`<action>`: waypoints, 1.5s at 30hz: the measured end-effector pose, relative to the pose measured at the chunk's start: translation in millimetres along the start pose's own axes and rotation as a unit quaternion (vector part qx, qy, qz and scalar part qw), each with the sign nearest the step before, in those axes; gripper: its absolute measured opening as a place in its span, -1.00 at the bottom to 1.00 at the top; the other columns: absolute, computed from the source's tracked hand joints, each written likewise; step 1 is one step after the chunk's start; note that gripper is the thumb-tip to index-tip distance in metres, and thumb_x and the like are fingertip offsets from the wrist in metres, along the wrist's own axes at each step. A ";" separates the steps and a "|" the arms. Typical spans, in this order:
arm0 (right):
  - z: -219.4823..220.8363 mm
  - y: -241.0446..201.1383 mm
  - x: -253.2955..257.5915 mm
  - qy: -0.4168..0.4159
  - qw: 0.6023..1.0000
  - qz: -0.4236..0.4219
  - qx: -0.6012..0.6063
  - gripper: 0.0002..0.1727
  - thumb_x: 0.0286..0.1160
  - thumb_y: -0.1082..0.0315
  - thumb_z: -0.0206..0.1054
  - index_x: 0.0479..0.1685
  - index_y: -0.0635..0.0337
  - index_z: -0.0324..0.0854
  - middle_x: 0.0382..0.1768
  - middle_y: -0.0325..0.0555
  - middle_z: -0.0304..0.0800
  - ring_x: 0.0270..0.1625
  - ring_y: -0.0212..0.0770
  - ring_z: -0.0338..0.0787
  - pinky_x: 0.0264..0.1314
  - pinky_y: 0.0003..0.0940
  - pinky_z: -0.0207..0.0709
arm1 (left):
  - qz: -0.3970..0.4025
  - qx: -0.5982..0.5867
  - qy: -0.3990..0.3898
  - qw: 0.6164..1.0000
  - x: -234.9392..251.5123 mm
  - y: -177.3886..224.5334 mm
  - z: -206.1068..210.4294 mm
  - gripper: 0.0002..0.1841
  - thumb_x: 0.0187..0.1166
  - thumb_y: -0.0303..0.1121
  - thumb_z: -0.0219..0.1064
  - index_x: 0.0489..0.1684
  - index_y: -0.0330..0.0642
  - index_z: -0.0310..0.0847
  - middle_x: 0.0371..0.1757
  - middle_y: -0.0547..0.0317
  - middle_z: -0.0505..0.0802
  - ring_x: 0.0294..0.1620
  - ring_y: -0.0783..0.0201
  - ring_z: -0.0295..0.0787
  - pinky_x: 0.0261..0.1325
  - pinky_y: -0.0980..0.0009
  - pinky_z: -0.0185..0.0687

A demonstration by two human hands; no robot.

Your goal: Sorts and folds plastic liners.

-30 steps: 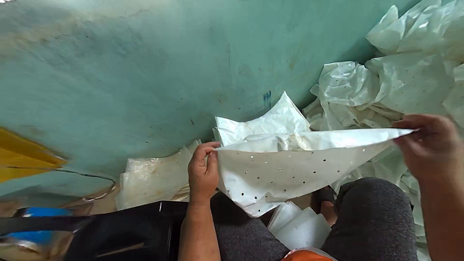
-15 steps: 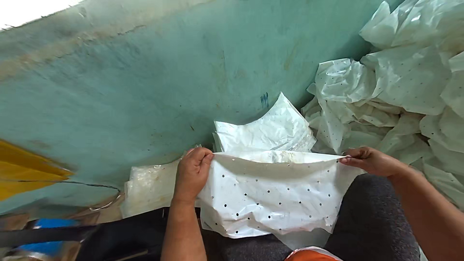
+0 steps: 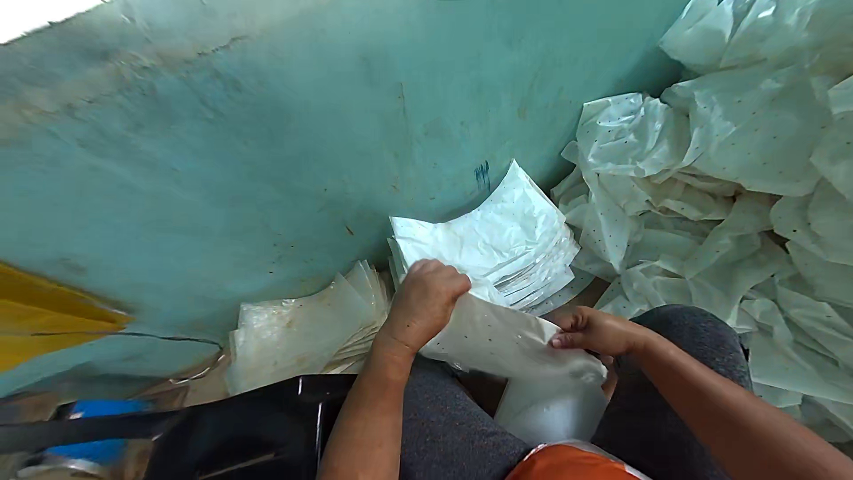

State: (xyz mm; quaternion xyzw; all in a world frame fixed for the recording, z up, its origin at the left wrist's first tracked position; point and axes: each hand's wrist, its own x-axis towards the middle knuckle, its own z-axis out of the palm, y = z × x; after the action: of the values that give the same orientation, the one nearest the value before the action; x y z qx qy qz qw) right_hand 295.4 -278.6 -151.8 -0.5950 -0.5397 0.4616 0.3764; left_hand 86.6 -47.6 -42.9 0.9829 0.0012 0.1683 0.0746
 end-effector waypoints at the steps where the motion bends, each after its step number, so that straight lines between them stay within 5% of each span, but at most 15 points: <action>1: 0.2 -1.5 -1.7 -0.030 0.999 0.035 -0.008 -0.81 0.60 0.35 0.34 -0.35 0.24 0.73 -0.50 -0.40 0.72 -0.42 -0.63 0.64 -0.24 -0.57 0.55 | -0.005 -0.012 -0.038 0.999 -3.8 2.6 4.9 -0.85 0.50 -0.59 0.33 -0.33 -0.24 0.85 -0.29 -0.04 0.89 -0.05 -0.09 0.86 0.24 -0.15 0.63; 5: 23.5 -33.4 0.2 0.050 0.995 0.006 -0.087 -0.54 0.54 0.38 0.43 0.37 0.44 0.61 0.13 0.26 0.81 0.15 0.01 0.82 0.36 -0.09 0.61 | 0.010 -0.058 -0.107 0.992 -1.0 31.9 26.9 -0.80 0.56 -0.62 0.22 -0.22 -0.33 0.81 -0.26 -0.16 0.87 -0.05 -0.17 0.84 0.23 -0.14 0.62; 9: 48.5 -55.2 15.1 0.268 0.945 -0.137 -0.128 -0.75 0.51 0.41 0.34 -0.01 0.42 0.77 -0.15 0.12 0.87 -0.11 -0.22 0.85 0.09 -0.37 0.68 | 0.023 -0.061 0.064 0.996 9.1 56.5 40.8 -0.87 0.54 -0.51 0.32 -0.26 -0.24 0.84 -0.31 0.00 0.88 -0.08 -0.02 0.88 0.40 -0.17 0.55; 12: 38.0 -48.4 9.7 0.357 0.909 -0.176 -0.124 -0.76 0.59 0.39 0.25 -0.08 0.37 0.80 -0.21 -0.04 0.86 -0.17 -0.49 0.77 0.02 -0.61 0.63 | -0.099 -0.060 0.265 0.957 -15.6 43.8 30.9 -0.70 0.62 -0.21 0.34 -0.04 -0.28 0.82 0.11 -0.10 0.86 0.36 -0.06 0.71 0.64 -0.15 0.31; 17: 26.9 -42.6 -12.3 0.436 0.876 -0.179 -0.099 -0.65 0.70 0.24 0.21 -0.13 0.37 0.79 -0.26 -0.20 0.79 -0.20 -0.69 0.68 -0.04 -0.78 0.57 | -0.469 -0.272 0.292 0.788 -88.7 32.9 46.4 -0.47 0.84 -0.25 -0.13 0.37 -0.67 0.45 0.31 -0.42 0.70 0.36 -0.02 0.66 0.44 0.12 0.52; 20: 29.2 -43.9 -11.4 0.467 0.855 -0.189 -0.120 -0.65 0.69 0.24 0.23 -0.19 0.37 0.81 -0.25 -0.17 0.78 -0.16 -0.69 0.67 -0.01 -0.82 0.53 | -0.529 -0.555 0.238 0.596 -96.2 66.0 61.4 -0.32 0.88 0.04 -0.44 0.56 -0.36 0.27 0.25 0.09 0.78 0.22 0.39 0.76 0.27 0.39 0.70; 22: 32.9 -43.5 -9.7 0.473 0.847 -0.193 -0.145 -0.66 0.66 0.26 0.24 -0.21 0.37 0.83 -0.23 -0.08 0.80 -0.12 -0.64 0.69 0.03 -0.81 0.52 | -0.474 -0.678 0.247 0.503 -103.1 78.6 68.9 -0.11 0.55 0.45 -0.02 0.48 -0.26 0.30 0.08 0.15 0.89 0.07 0.30 0.88 0.10 0.28 0.83; 24: 36.4 -40.9 -9.7 0.462 0.847 -0.200 -0.170 -0.66 0.65 0.27 0.25 -0.21 0.37 0.84 -0.23 -0.01 0.81 -0.13 -0.58 0.70 0.02 -0.80 0.51 | -0.438 -0.700 0.252 0.504 -106.3 77.6 68.9 0.03 0.18 0.51 0.40 0.39 -0.29 0.42 0.04 0.18 0.91 0.07 0.30 0.89 0.16 0.26 0.81; 25: 37.8 -39.1 -10.5 0.453 0.850 -0.203 -0.178 -0.66 0.65 0.27 0.25 -0.21 0.37 0.84 -0.23 0.00 0.81 -0.13 -0.58 0.70 0.02 -0.80 0.50 | -0.427 -0.684 0.265 0.528 -104.8 75.7 66.6 -0.18 0.40 0.32 0.40 0.30 -0.31 0.49 0.00 0.21 0.91 0.04 0.34 0.89 0.16 0.31 0.81; 27: 35.7 -34.4 -13.7 0.426 0.863 -0.211 -0.171 -0.65 0.66 0.26 0.24 -0.21 0.38 0.84 -0.23 -0.03 0.82 -0.11 -0.60 0.70 0.05 -0.80 0.51 | -0.456 -0.618 0.304 0.564 -91.3 72.6 55.1 -0.78 0.73 -0.39 0.10 0.00 -0.33 0.61 -0.19 0.24 0.92 -0.11 0.41 0.90 0.09 0.37 0.83; 29: 25.9 -25.7 -19.8 0.401 0.885 -0.210 -0.115 -0.64 0.65 0.23 0.26 -0.31 0.36 0.81 -0.27 -0.17 0.82 -0.13 -0.64 0.70 0.03 -0.75 0.54 | -0.469 -0.594 0.340 0.559 -84.3 65.7 45.7 -0.74 0.77 -0.54 -0.06 -0.05 -0.31 0.60 -0.26 0.26 0.90 -0.17 0.42 0.89 0.05 0.38 0.83; 31: 10.7 -15.1 -30.5 0.379 0.907 -0.184 -0.013 -0.73 0.62 0.21 0.30 -0.40 0.10 0.78 -0.34 -0.52 0.77 -0.21 -0.74 0.68 -0.07 -0.74 0.59 | -0.418 -0.641 0.382 0.519 -92.2 52.7 43.2 -0.72 0.78 -0.40 -0.08 -0.07 -0.20 0.61 -0.25 0.27 0.93 -0.17 0.38 0.91 0.01 0.35 0.86; 35: -0.7 -4.9 -46.0 0.329 0.927 -0.157 0.084 -0.78 0.61 0.14 0.34 -0.40 -0.20 0.82 -0.32 -0.72 0.81 -0.26 -0.75 0.71 -0.15 -0.73 0.61 | -0.284 -0.745 0.386 0.464 -98.5 45.8 51.6 -0.65 0.22 -0.07 0.68 -0.14 -0.04 0.86 -0.14 0.12 0.97 -0.04 0.24 0.95 0.12 0.22 0.87; 40: -4.0 -35.7 -53.7 0.286 0.938 -0.198 0.021 -0.69 0.61 0.11 0.39 0.21 -0.03 0.76 0.03 -0.55 0.88 0.06 -0.59 0.81 0.19 -0.55 0.72 | -0.216 -0.784 0.330 0.479 -102.1 55.1 58.4 -0.61 0.32 0.03 0.57 0.01 0.06 0.87 0.00 0.18 0.96 0.09 0.27 0.92 0.20 0.23 0.83; 45: 3.2 -50.7 -42.5 0.296 0.915 -0.263 -0.074 -0.77 0.64 0.18 0.38 -0.27 0.13 0.77 -0.26 -0.45 0.80 -0.09 -0.69 0.72 0.07 -0.69 0.62 | -0.263 -0.752 0.314 0.517 -100.2 61.4 53.7 -0.52 0.26 0.16 0.57 0.00 0.05 0.85 -0.06 0.23 0.96 0.03 0.31 0.92 0.16 0.27 0.84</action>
State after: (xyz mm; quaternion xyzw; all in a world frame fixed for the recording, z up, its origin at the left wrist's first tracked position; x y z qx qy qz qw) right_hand 277.7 -314.0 -98.7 -0.5672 -0.5734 0.1074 0.5813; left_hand 8.5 -119.0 -117.1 0.3991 0.1561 0.3765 0.8213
